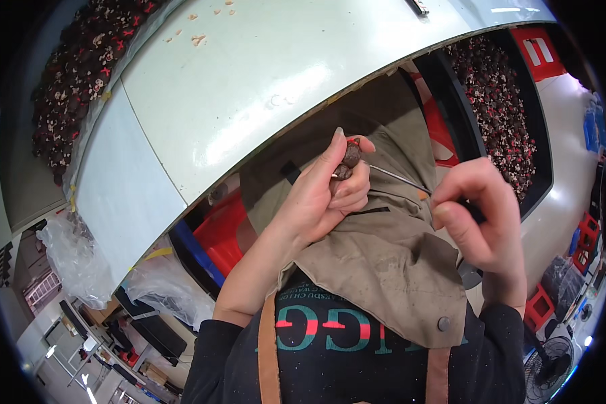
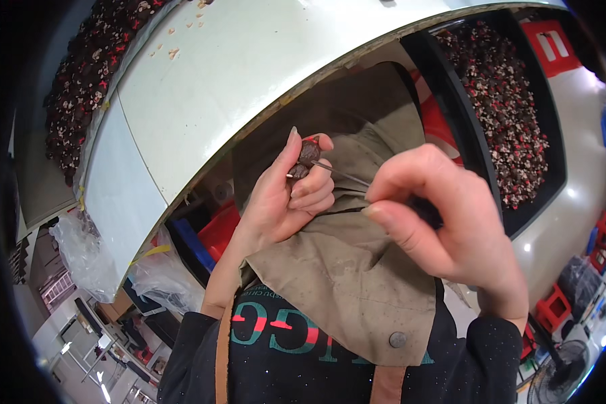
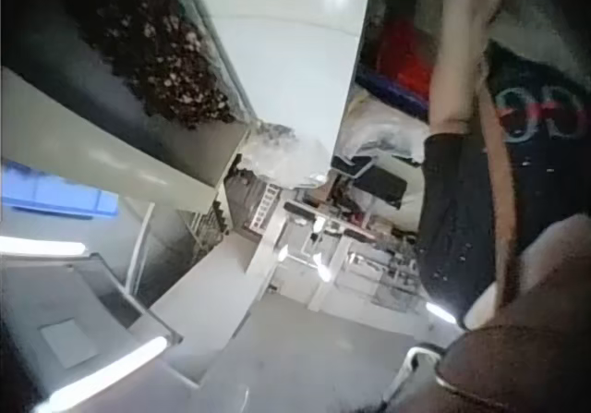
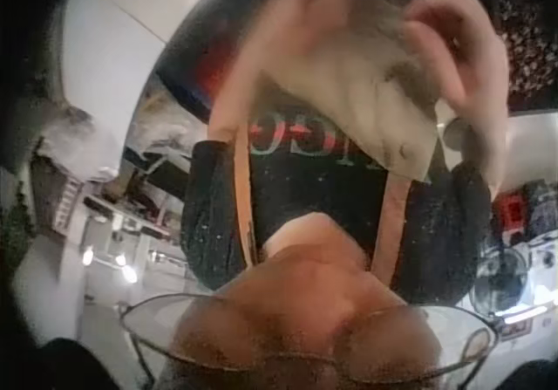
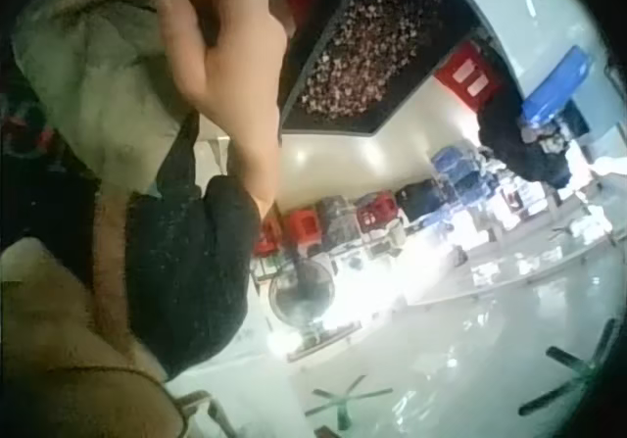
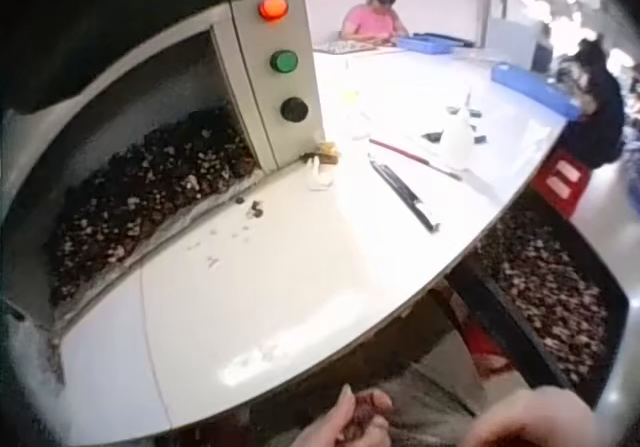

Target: Assembling small toy figurines by gluing parts and using a screwdriver.

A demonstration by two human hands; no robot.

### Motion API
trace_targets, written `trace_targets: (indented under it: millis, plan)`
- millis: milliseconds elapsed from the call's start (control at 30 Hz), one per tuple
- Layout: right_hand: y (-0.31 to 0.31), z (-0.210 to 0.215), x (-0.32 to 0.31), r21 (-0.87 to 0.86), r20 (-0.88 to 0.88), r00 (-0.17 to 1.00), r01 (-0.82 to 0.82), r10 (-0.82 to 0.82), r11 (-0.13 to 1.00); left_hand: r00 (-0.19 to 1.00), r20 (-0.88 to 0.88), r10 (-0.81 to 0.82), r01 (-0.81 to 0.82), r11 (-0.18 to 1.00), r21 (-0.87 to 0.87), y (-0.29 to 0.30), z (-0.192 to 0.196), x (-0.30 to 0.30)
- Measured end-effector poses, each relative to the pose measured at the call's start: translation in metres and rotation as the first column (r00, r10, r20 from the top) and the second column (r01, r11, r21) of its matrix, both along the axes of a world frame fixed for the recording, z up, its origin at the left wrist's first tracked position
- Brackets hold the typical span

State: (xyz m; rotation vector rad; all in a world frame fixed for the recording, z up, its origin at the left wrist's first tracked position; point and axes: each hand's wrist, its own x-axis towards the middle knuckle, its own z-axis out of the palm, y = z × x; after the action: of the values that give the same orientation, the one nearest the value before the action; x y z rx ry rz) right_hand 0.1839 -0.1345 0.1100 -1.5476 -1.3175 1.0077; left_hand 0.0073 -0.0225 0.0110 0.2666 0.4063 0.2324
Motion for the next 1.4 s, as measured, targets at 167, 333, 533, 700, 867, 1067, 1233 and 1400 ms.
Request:
trace_targets:
  millis: [167,333,533,700,867,1067,1233,1400]
  plan:
    - [0.001,-0.007,-0.007,0.026,0.024,0.998,-0.055,0.055,0.998,0.999,-0.007,0.043,-0.044,0.997,-0.062,0.001,0.003,0.001]
    - [0.005,-0.011,-0.011,0.026,0.064,0.995,-0.078,0.077,0.997,0.995,-0.024,0.096,-0.098,0.988,-0.116,0.001,0.002,0.001]
    - [0.01,-0.025,-0.02,0.123,0.191,0.971,-0.167,0.142,0.978,0.987,-0.098,0.124,-0.121,0.992,0.035,0.001,0.005,0.0]
    - [0.012,-0.026,-0.024,0.108,0.231,0.966,-0.145,0.117,0.984,0.973,-0.163,0.163,-0.135,0.976,0.169,0.0,0.01,0.001]
    - [0.012,-0.026,-0.029,0.084,0.214,0.973,-0.111,0.09,0.99,0.97,-0.159,0.185,-0.159,0.974,0.165,0.003,0.01,-0.003]
    - [0.01,-0.031,-0.032,0.078,0.174,0.984,-0.051,0.037,0.996,0.93,-0.219,0.295,-0.246,0.943,0.226,0.002,0.012,0.0]
    - [0.01,-0.036,-0.036,0.068,0.112,0.994,-0.002,-0.006,0.998,0.916,-0.257,0.308,-0.245,0.937,0.248,0.005,0.014,-0.003]
    - [0.003,-0.04,-0.037,0.005,-0.117,0.974,0.195,-0.193,0.981,0.916,-0.247,0.316,-0.25,0.931,0.265,0.002,0.011,-0.002]
